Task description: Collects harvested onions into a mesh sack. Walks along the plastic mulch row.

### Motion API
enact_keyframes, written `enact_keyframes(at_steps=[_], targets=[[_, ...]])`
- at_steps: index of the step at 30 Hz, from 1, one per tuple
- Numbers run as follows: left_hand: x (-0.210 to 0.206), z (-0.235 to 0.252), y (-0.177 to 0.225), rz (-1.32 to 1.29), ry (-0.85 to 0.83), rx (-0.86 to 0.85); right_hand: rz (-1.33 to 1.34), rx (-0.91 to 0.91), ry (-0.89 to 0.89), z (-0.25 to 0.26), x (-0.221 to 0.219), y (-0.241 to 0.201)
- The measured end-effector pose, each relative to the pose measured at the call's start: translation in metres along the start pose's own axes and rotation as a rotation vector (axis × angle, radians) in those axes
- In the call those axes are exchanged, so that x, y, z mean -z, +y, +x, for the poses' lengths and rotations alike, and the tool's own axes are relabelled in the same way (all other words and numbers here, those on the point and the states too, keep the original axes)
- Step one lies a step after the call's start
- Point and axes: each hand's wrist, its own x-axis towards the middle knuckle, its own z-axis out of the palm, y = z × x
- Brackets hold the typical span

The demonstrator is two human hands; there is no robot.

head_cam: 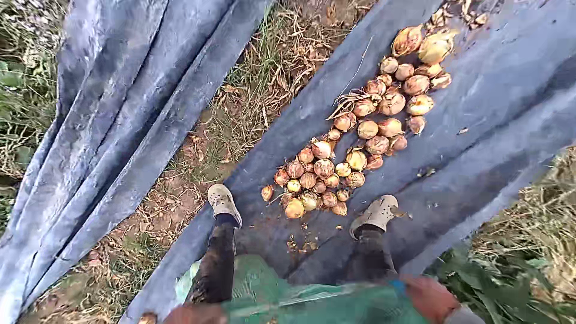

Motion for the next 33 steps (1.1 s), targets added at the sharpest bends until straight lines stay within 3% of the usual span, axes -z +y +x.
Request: enact_keyframes(at_steps=[1, 3, 5, 7, 11, 16, 21, 24, 26, 30, 33], targets=[[0.006, 0.058, -0.02, 0.059, -0.07, 0.145, -0.05, -0.082, -0.006, 0.054, 0.004, 0.038], [0.0, 0.181, -0.055, 0.162, -0.248, 0.433, -0.13, -0.222, -0.123, 0.138, -0.005, 0.054], [-0.012, 0.278, -0.084, 0.213, -0.206, 0.609, -0.069, -0.324, -0.131, 0.206, -0.025, 0.05], [-0.024, 0.339, -0.109, 0.273, -0.09, 0.68, 0.054, -0.425, -0.08, 0.26, -0.057, 0.049], [-0.004, 0.4, -0.126, 0.389, 0.04, 0.719, 0.228, -0.434, -0.029, 0.336, -0.112, 0.042], [0.076, 0.411, -0.125, 0.581, 0.145, 0.647, 0.396, -0.321, 0.064, 0.366, -0.113, -0.003], [0.135, 0.455, -0.047, 0.765, 0.213, 0.435, 0.497, -0.344, 0.251, 0.355, -0.057, 0.014], [0.143, 0.491, 0.012, 0.808, 0.193, 0.37, 0.51, -0.336, 0.456, 0.336, -0.008, 0.079], [0.141, 0.51, 0.047, 0.794, 0.196, 0.343, 0.409, -0.294, 0.523, 0.322, 0.052, 0.118], [0.145, 0.536, 0.096, 0.611, 0.319, 0.358, 0.278, -0.267, 0.594, 0.305, 0.16, 0.152], [0.163, 0.555, 0.119, 0.36, 0.511, 0.151, 0.596, -0.16, 0.815, 0.294, 0.212, 0.157]])
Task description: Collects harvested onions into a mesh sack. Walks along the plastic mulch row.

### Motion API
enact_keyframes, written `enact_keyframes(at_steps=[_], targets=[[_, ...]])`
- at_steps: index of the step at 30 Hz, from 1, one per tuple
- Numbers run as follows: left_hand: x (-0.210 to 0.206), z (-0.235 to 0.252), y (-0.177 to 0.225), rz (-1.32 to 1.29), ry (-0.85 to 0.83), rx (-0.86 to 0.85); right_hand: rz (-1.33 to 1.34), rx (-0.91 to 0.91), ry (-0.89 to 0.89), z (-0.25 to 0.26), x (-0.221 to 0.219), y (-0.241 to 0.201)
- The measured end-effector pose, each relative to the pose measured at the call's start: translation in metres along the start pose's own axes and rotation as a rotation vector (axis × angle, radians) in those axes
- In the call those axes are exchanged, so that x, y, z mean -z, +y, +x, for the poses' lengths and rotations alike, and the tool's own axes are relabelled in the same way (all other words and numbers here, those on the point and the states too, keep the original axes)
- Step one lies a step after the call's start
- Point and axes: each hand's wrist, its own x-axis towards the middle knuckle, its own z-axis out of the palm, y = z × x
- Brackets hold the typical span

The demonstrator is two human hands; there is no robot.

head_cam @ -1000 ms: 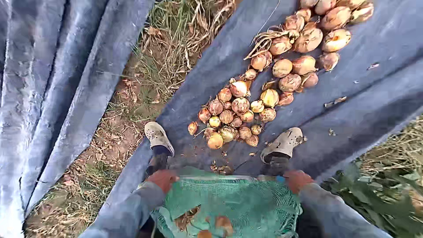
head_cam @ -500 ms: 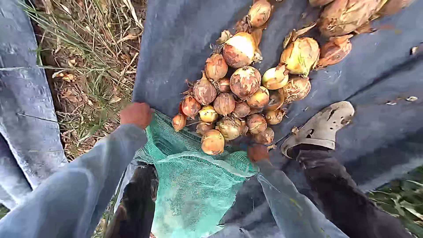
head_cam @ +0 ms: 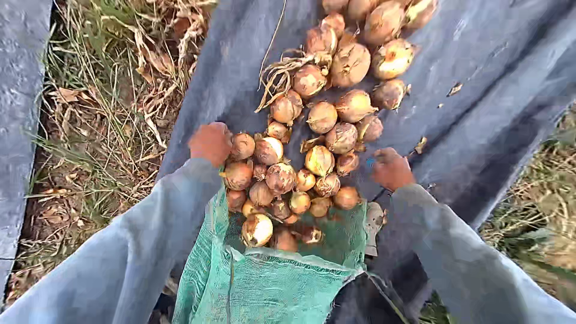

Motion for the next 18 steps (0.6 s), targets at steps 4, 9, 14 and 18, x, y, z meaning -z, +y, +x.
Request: enact_keyframes(at_steps=[4, 9, 14, 18], targets=[[0.007, 0.035, 0.038, -0.656, 0.075, -0.184, 0.585, -0.012, 0.052, 0.042, 0.047, -0.046], [-0.001, 0.068, 0.105, -0.386, -0.049, -0.248, 0.211, 0.048, 0.065, 0.056, 0.028, -0.093], [-0.024, 0.056, 0.118, -0.312, -0.124, -0.212, 0.037, 0.118, 0.011, 0.054, 0.012, -0.086], [-0.011, 0.032, 0.083, -0.527, -0.481, -0.087, 0.172, 0.269, -0.223, 0.038, 0.011, -0.068]])
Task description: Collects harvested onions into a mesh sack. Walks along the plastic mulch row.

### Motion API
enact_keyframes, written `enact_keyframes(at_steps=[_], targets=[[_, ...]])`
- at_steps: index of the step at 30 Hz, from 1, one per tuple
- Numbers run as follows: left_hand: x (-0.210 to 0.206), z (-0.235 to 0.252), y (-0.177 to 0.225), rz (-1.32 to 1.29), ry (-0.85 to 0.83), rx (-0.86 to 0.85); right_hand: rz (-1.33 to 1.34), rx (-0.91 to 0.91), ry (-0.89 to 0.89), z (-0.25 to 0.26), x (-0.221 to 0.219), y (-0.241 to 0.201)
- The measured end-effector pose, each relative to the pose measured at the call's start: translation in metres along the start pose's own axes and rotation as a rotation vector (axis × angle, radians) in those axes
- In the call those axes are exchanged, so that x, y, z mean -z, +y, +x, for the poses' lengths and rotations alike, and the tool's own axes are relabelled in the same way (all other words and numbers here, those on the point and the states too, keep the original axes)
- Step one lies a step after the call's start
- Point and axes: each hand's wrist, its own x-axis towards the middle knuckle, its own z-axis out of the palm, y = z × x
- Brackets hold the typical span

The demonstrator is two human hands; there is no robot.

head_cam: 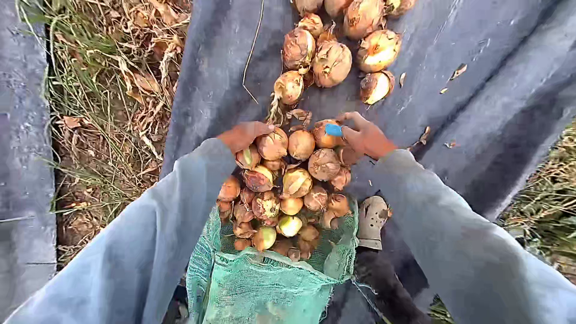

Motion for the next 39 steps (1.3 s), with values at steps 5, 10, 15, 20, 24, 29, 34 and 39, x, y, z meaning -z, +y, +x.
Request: enact_keyframes(at_steps=[5, 10, 15, 20, 24, 29, 34, 39], targets=[[-0.02, -0.033, -0.024, -0.089, -0.083, 0.266, 0.077, -0.046, -0.185, -0.026, -0.048, -0.012], [-0.067, -0.088, -0.08, 0.232, -0.211, 0.184, 0.087, -0.174, -0.133, -0.109, -0.124, -0.012], [-0.125, -0.19, -0.137, 0.604, -0.409, 0.4, -0.314, -0.152, -0.687, -0.213, -0.195, -0.004], [-0.072, -0.255, -0.125, -0.226, -0.151, 0.123, -0.169, -0.129, -0.442, -0.218, -0.175, -0.008], [0.018, -0.224, -0.123, -0.633, 0.816, 0.022, -0.258, -0.085, -0.27, -0.162, -0.173, -0.029], [-0.027, -0.175, -0.101, 0.145, 0.517, 0.147, -0.582, -0.22, -0.194, -0.155, -0.196, -0.039], [-0.125, -0.131, -0.125, 0.853, 0.02, 0.091, -0.636, -0.493, -0.214, -0.193, -0.204, 0.018], [-0.17, -0.172, -0.161, 0.986, -0.055, 0.171, -0.759, -0.495, -0.357, -0.211, -0.171, 0.031]])
